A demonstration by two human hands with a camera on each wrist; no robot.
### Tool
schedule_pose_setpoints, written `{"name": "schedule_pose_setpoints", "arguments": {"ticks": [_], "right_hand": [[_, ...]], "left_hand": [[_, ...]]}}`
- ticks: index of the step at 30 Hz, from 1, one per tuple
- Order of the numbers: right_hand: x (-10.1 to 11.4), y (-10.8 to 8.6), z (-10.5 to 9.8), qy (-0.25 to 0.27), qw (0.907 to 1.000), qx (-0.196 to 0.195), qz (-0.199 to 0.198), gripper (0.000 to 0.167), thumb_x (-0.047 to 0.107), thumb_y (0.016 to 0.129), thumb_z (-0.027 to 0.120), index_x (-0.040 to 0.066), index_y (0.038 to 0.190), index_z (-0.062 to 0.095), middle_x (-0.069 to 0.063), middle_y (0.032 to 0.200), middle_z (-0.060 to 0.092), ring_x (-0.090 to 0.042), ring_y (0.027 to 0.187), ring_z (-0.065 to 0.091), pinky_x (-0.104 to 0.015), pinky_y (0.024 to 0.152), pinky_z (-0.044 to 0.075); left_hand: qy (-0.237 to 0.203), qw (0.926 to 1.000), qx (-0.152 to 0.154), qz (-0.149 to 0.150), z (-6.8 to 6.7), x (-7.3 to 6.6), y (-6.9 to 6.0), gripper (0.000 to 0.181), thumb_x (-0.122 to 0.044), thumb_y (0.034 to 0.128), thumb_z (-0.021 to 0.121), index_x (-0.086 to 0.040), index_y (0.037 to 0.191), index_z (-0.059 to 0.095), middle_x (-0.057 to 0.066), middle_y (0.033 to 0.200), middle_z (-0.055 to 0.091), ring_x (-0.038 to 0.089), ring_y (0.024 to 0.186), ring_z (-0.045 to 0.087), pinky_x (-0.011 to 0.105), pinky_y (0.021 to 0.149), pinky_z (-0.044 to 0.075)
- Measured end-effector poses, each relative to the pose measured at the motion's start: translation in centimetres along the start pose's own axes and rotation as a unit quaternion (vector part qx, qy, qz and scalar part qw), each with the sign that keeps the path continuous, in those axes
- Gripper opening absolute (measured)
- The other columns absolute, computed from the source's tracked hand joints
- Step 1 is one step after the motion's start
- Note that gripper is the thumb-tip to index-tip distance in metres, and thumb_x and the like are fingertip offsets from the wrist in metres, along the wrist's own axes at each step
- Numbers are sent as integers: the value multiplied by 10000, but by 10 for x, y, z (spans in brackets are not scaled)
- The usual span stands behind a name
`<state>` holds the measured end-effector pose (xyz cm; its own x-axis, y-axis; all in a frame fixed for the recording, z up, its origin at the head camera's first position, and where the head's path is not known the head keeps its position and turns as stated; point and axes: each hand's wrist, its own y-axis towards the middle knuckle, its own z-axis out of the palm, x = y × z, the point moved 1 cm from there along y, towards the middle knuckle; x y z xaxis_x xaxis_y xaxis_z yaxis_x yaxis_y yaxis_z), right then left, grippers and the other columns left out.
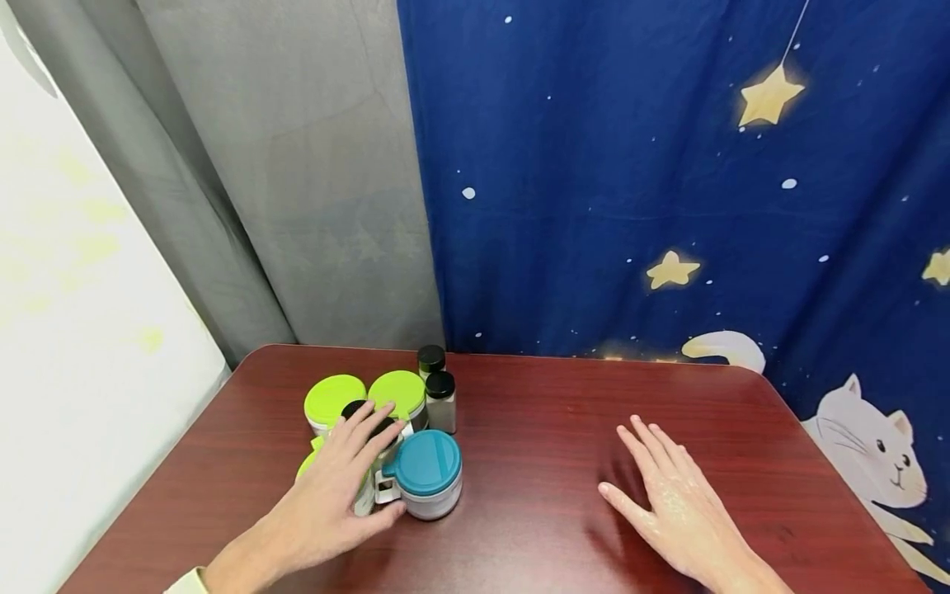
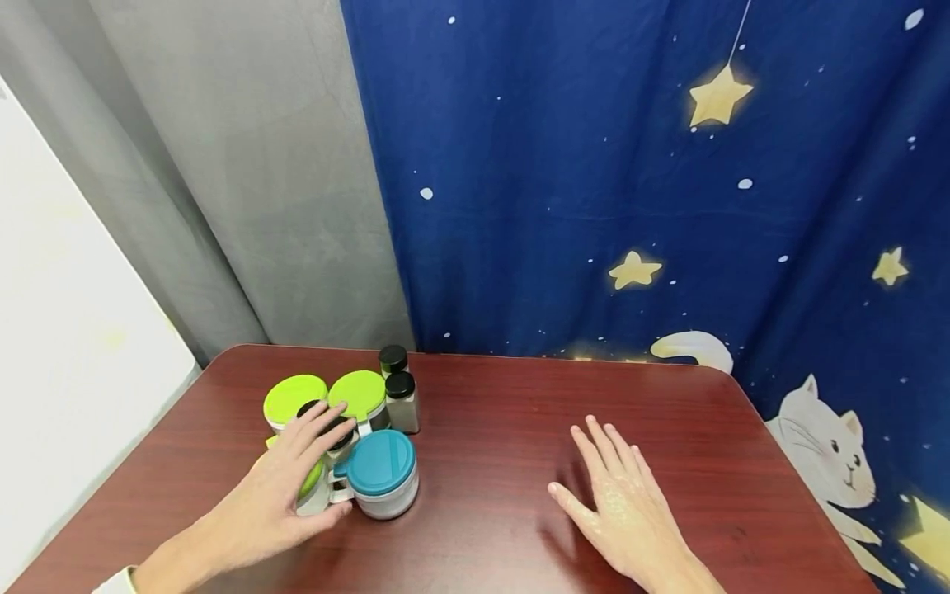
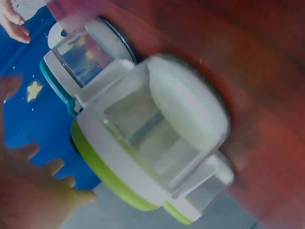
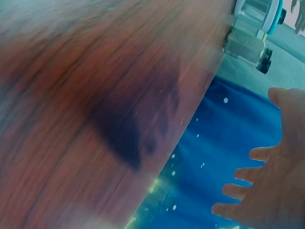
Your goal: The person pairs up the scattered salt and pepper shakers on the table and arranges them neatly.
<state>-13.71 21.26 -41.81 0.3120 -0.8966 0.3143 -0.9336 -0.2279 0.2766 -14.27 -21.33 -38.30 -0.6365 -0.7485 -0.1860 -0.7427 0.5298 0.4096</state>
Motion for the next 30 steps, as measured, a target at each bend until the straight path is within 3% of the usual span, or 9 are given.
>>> {"name": "schedule_pose_setpoints", "arguments": {"ticks": [3,6,11,15,21,27,30], "right_hand": [[11,9,5,234,9997,23,31,710,550,961,642,150,1524,475,-122,1497,501,-347,1350,472,-588,1039,398],[24,24,16,484,9987,-42,-146,622,483,964,671,219,1504,511,-54,1424,576,-275,1278,551,-561,960,478],[46,58,37,693,9949,-163,-710,564,377,943,714,250,1469,554,9,1411,587,-204,1278,546,-515,937,506],[67,82,50,881,9916,-138,-932,569,358,937,715,267,1474,549,33,1426,576,-178,1284,535,-498,942,507],[97,112,66,1299,9831,245,-1267,643,315,968,668,300,1561,422,7,1544,453,-230,1365,458,-525,984,479],[118,138,72,1359,9778,718,-1425,678,236,999,627,331,1602,332,-46,1624,323,-357,1416,392,-583,1004,449],[124,148,75,1351,9773,783,-1431,669,200,984,656,311,1583,378,-66,1617,329,-374,1408,398,-584,991,459]], "left_hand": [[220,9982,386,408,-1,1,6,1156,-361,687,900,-219,1628,242,45,1676,152,385,1502,166,707,1087,233],[426,9930,942,565,-2,2,13,1305,-268,616,933,-253,1648,135,30,1696,25,382,1520,61,703,1102,201],[692,9781,1679,1013,1,0,20,1280,-37,643,885,-252,1651,125,1,1698,-49,403,1521,15,701,1110,184],[879,9689,1859,1379,4,-2,23,1224,-6,691,870,-236,1649,145,17,1700,-5,394,1523,35,694,1105,217],[1393,9582,1950,1562,7,-2,24,1296,-120,576,961,-188,1635,216,23,1686,148,381,1524,64,697,1098,225],[1904,9486,1784,1791,7,-5,29,1154,-151,593,945,-143,1587,359,53,1619,337,349,1504,207,670,1097,264],[2161,9396,1940,1813,5,-9,34,1131,-228,605,962,-142,1573,384,66,1604,362,348,1482,264,619,1113,289]]}}
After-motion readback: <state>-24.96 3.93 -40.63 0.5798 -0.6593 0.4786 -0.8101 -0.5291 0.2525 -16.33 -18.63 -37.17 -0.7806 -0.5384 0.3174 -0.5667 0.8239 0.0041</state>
